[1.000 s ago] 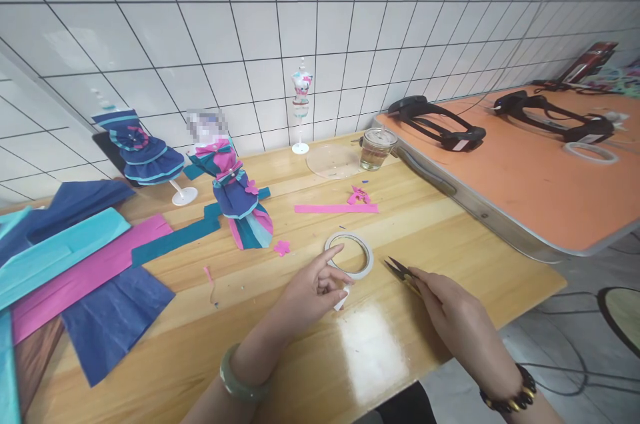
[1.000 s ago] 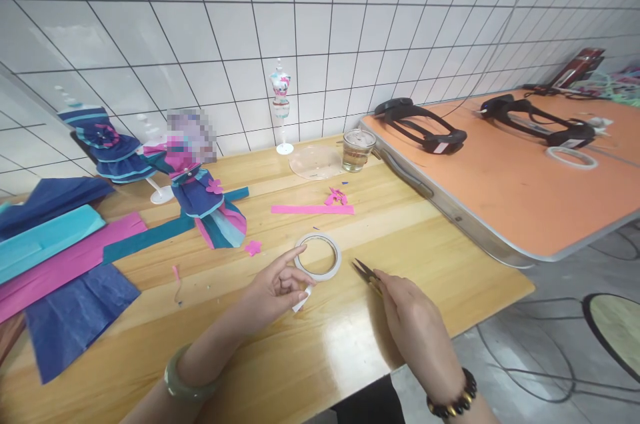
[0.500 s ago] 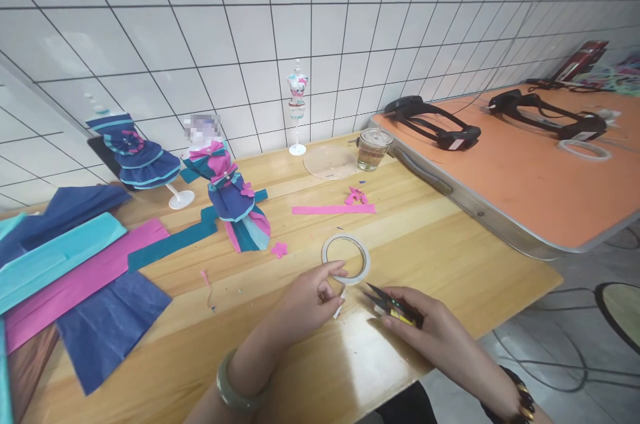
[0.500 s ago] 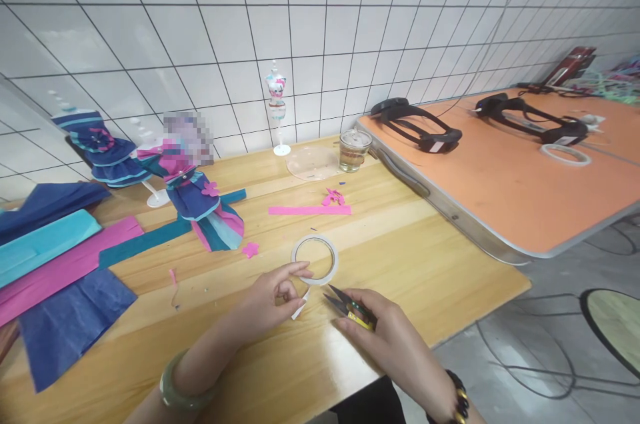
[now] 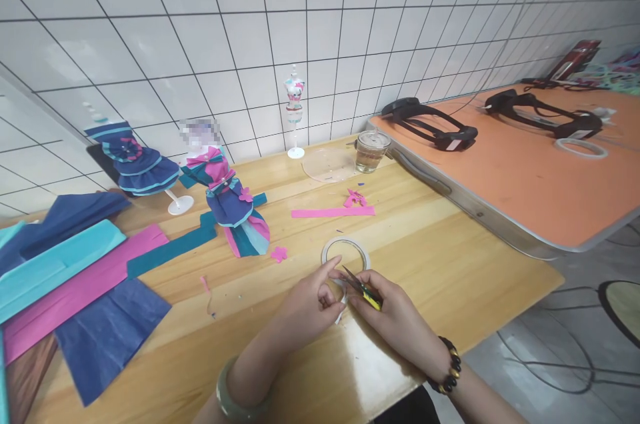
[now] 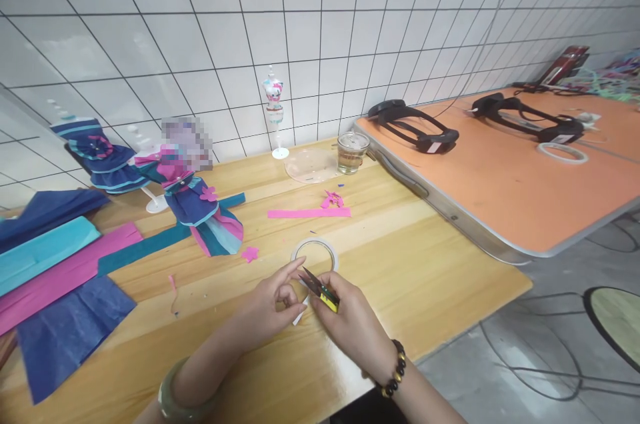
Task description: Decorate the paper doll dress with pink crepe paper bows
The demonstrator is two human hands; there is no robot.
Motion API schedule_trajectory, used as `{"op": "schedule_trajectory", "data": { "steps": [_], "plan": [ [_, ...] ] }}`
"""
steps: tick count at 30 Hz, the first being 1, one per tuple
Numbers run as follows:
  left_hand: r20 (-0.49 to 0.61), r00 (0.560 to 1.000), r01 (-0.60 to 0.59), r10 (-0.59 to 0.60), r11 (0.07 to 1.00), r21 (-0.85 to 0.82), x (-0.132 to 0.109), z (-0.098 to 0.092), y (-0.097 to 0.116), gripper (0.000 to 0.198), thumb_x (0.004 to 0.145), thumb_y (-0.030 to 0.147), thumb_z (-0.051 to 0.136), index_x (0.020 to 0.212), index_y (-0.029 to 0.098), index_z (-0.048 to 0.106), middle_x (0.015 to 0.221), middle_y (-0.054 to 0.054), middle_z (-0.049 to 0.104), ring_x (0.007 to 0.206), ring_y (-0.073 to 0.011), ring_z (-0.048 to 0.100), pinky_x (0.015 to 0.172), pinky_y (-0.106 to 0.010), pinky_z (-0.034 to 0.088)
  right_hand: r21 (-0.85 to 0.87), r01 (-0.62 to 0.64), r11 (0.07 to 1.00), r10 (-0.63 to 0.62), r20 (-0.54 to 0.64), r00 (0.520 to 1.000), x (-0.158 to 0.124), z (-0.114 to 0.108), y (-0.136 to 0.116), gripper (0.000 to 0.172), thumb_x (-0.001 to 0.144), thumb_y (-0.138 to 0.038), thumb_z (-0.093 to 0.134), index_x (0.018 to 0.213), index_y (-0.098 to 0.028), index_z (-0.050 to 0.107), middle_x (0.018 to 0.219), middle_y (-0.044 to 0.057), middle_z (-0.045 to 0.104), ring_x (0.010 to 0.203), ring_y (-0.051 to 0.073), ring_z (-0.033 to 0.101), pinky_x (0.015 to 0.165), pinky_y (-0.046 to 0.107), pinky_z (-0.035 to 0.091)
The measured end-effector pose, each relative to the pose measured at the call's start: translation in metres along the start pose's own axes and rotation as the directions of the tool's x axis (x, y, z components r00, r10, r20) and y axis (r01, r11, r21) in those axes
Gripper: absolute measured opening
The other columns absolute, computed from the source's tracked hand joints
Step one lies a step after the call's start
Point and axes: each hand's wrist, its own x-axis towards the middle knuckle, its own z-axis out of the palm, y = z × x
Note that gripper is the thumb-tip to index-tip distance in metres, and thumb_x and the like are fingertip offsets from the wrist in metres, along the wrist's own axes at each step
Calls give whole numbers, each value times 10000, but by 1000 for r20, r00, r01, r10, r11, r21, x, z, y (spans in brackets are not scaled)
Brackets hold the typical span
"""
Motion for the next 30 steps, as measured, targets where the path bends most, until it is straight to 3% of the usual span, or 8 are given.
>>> {"op": "schedule_trajectory", "data": {
  "steps": [4, 9, 16, 25, 30],
  "plan": [
    [-9, 1000, -8, 8, 1000, 4, 0, 1, 1, 657, 758, 174, 526, 1363, 198, 272, 574, 72, 494, 538, -93, 478, 566, -217, 393, -33, 13, 999, -13, 1, 1000, -1, -2, 0, 73, 823, -226, 485, 836, -191, 548, 826, 14, 646, 799, 157, 602, 739, 247, 455],
    [-15, 999, -30, 29, 998, -63, 0, 2, 5, 650, 743, 135, 516, 1349, 221, 297, 788, 11, 586, 546, -74, 458, 571, -217, 404, -122, 71, 990, -74, -20, 997, -5, -3, 2, 113, 827, -210, 467, 888, -198, 562, 821, 13, 642, 744, 151, 593, 685, 240, 459],
    [-31, 1000, -6, 1, 988, -154, -1, 3, 7, 631, 749, 155, 547, 1338, 223, 328, 675, 37, 531, 572, -85, 469, 575, -223, 396, -269, 166, 949, -179, -22, 984, -4, -1, 1, 194, 793, -145, 467, 952, -206, 559, 912, 43, 640, 840, 179, 602, 749, 272, 459],
    [-27, 1000, 1, -8, 963, -268, 2, 5, 4, 607, 752, 185, 562, 1322, 216, 356, 844, -29, 628, 588, -87, 531, 594, -239, 433, -132, 41, 990, -49, -58, 997, -2, 0, 0, 72, 803, -198, 488, 849, -193, 544, 795, 4, 628, 726, 146, 579, 663, 230, 444],
    [-51, 999, -12, -1, 967, -255, 5, 8, -4, 579, 764, 172, 530, 1318, 202, 364, 819, -26, 644, 568, -86, 529, 571, -232, 431, -40, 10, 999, -11, -34, 999, 2, -3, 0, 41, 789, -214, 507, 798, -180, 528, 759, 1, 598, 736, 141, 571, 683, 226, 447]
  ]
}}
